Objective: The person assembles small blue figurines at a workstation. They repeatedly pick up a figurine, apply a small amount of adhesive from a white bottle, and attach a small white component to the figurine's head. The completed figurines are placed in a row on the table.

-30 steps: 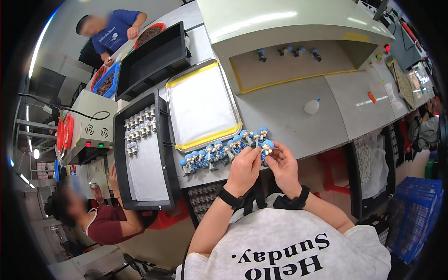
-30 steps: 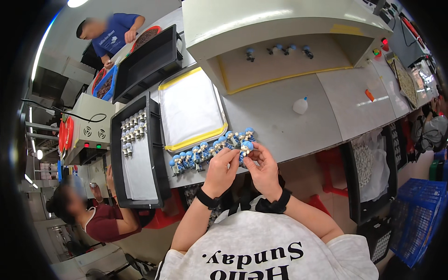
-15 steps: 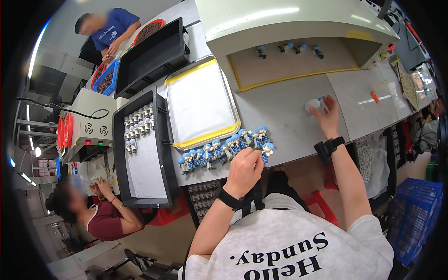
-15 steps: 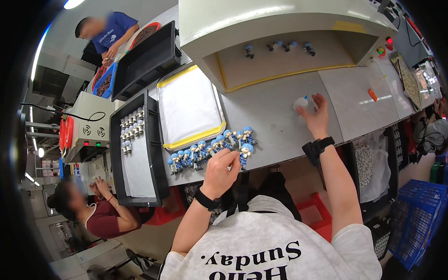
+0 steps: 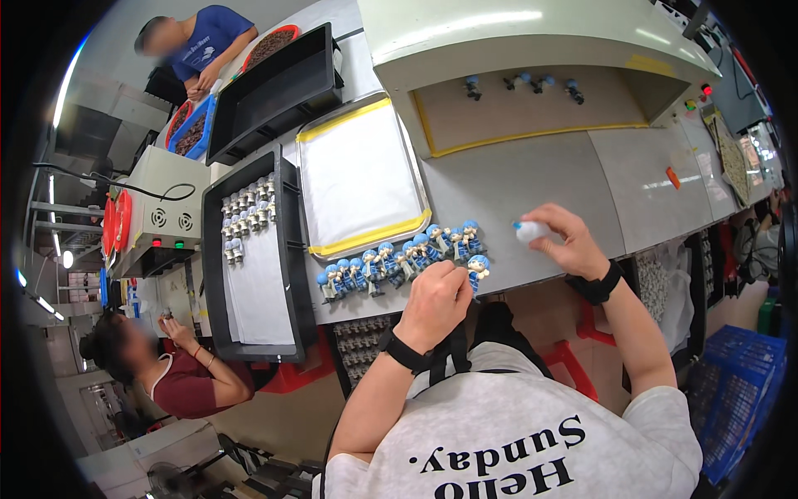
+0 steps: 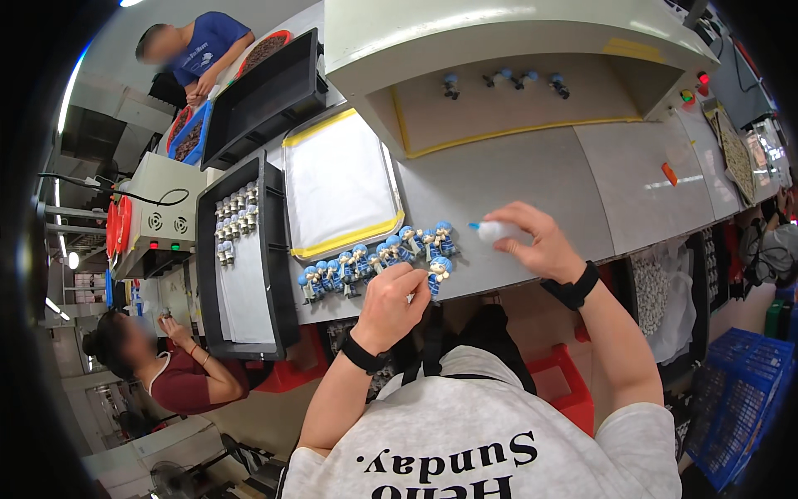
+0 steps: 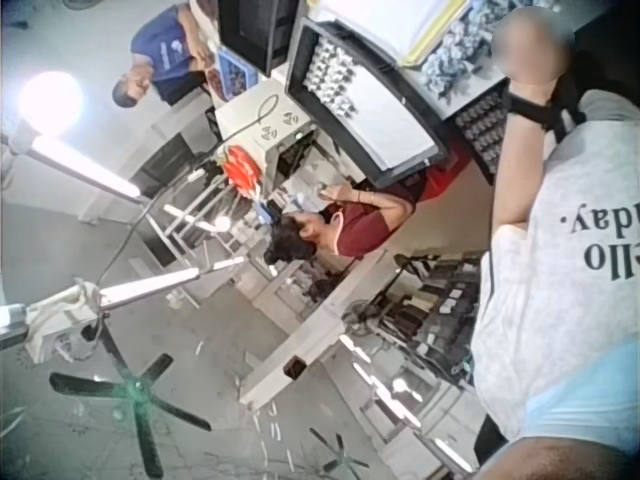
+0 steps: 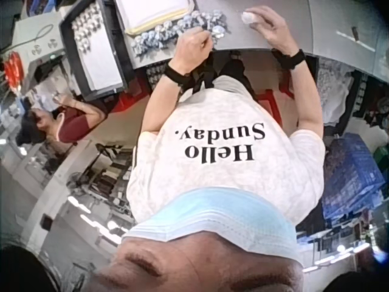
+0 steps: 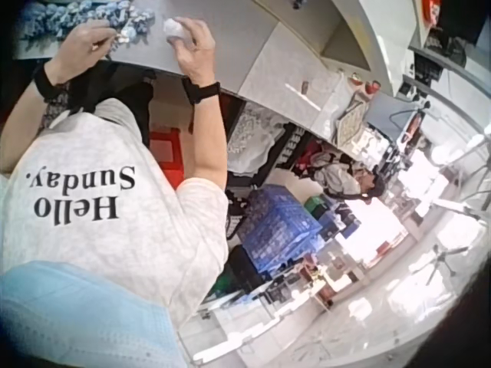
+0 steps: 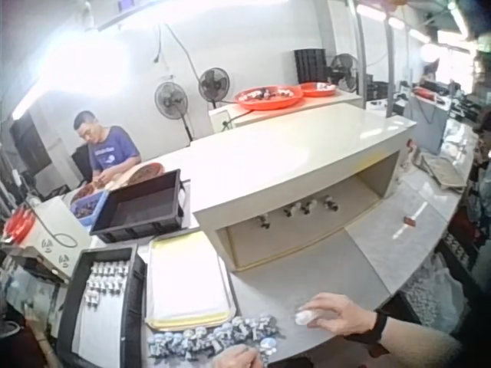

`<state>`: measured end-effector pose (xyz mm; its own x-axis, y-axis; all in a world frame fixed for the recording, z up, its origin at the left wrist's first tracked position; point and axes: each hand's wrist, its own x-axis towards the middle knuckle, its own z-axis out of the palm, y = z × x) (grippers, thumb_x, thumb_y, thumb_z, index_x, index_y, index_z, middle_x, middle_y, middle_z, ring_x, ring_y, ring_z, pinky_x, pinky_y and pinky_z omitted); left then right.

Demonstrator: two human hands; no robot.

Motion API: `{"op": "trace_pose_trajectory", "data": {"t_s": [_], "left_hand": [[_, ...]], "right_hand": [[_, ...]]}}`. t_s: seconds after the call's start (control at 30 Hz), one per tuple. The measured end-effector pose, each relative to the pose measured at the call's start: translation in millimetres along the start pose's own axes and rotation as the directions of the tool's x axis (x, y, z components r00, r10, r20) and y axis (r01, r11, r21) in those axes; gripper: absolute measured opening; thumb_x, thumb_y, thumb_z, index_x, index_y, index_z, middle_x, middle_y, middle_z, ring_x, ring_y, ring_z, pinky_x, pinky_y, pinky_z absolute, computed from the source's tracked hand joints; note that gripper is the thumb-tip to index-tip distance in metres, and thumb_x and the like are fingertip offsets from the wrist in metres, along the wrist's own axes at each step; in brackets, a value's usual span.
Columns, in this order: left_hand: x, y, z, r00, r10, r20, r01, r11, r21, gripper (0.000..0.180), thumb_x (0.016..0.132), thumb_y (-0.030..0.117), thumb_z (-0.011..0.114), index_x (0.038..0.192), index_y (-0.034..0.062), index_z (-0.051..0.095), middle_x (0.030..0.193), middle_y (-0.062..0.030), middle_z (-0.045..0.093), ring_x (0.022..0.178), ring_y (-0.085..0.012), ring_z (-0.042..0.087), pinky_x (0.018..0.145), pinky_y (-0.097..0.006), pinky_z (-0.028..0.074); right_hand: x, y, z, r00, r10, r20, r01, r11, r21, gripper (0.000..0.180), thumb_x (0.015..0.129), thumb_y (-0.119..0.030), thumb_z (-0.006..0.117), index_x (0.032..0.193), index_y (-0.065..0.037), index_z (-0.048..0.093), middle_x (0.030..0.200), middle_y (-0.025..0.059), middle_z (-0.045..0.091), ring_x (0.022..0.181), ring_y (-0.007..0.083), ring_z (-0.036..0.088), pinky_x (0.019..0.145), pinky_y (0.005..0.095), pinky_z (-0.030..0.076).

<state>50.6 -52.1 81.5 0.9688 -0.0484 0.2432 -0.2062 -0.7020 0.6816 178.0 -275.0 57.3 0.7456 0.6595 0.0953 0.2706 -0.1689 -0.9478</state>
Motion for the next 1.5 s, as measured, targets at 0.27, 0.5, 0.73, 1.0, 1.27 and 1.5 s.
{"op": "trace_pose_trajectory", "data": {"t_s": [0.27,0.5,0.73,1.0,1.27,1.5], "left_hand": [[-0.7,4.9,0.1,1.0,0.026,-0.002,-0.026,0.999,0.037,0.003,0.073,-0.002,0.061,0.074,-0.0004,0.058,0.063,-0.0112,0.048,0.061,-0.0288,0.052,0.054,-0.038,0.043],[-2.0,3.7,2.3,0.998,0.06,-0.019,-0.059,0.997,0.051,0.007,0.073,-0.001,0.061,0.07,-0.0001,0.055,0.064,-0.0113,0.045,0.062,-0.0287,0.051,0.055,-0.039,0.042],[-2.1,6.0,1.9,0.999,0.053,-0.008,-0.052,0.996,0.066,0.007,0.073,-0.001,0.061,0.07,-0.0002,0.054,0.064,-0.0113,0.045,0.062,-0.0288,0.051,0.055,-0.039,0.043],[-2.1,4.7,4.5,0.998,0.059,0.006,-0.059,0.996,0.067,0.006,0.073,-0.001,0.061,0.071,-0.0006,0.055,0.064,-0.0114,0.046,0.063,-0.0288,0.052,0.056,-0.039,0.043],[-3.0,4.5,6.0,0.999,0.05,0.005,-0.051,0.997,0.064,0.005,0.073,-0.001,0.061,0.071,-0.0008,0.056,0.065,-0.0114,0.047,0.064,-0.0287,0.052,0.057,-0.039,0.044],[-4.3,2.4,7.2,0.999,0.045,0.013,-0.046,0.996,0.08,0.006,0.072,-0.001,0.061,0.07,-0.0007,0.055,0.065,-0.0114,0.047,0.064,-0.0288,0.052,0.057,-0.039,0.044]], "right_hand": [[-2.0,-33.8,2.1,0.957,-0.127,0.261,0.206,0.93,-0.303,0.036,0.071,-0.002,0.069,0.106,-0.007,0.062,0.094,0.0105,0.057,0.08,0.0282,0.058,0.068,0.0348,0.047],[-3.0,-46.6,0.5,0.951,-0.139,0.276,0.256,0.854,-0.452,0.032,0.07,-0.005,0.069,0.1,-0.007,0.062,0.093,0.0094,0.057,0.079,0.0279,0.059,0.065,0.0365,0.047],[-1.5,-52.3,0.0,0.934,-0.174,0.313,0.325,0.781,-0.533,0.032,0.069,-0.006,0.069,0.099,-0.008,0.06,0.092,0.0082,0.056,0.079,0.0265,0.059,0.064,0.0362,0.048],[-0.3,-58.0,-1.0,0.913,-0.215,0.347,0.392,0.696,-0.602,0.032,0.068,-0.006,0.069,0.098,-0.009,0.06,0.091,0.0066,0.055,0.079,0.0244,0.059,0.065,0.0351,0.048],[1.0,-63.2,0.8,0.899,-0.236,0.369,0.432,0.621,-0.654,0.031,0.066,-0.002,0.064,0.096,-0.008,0.06,0.088,0.006,0.055,0.079,0.0233,0.058,0.063,0.0341,0.048],[0.3,-74.8,5.9,0.873,-0.25,0.419,0.486,0.51,-0.71,0.03,0.061,-0.004,0.062,0.091,-0.005,0.06,0.083,0.0046,0.054,0.074,0.0207,0.056,0.06,0.0312,0.048]]}}
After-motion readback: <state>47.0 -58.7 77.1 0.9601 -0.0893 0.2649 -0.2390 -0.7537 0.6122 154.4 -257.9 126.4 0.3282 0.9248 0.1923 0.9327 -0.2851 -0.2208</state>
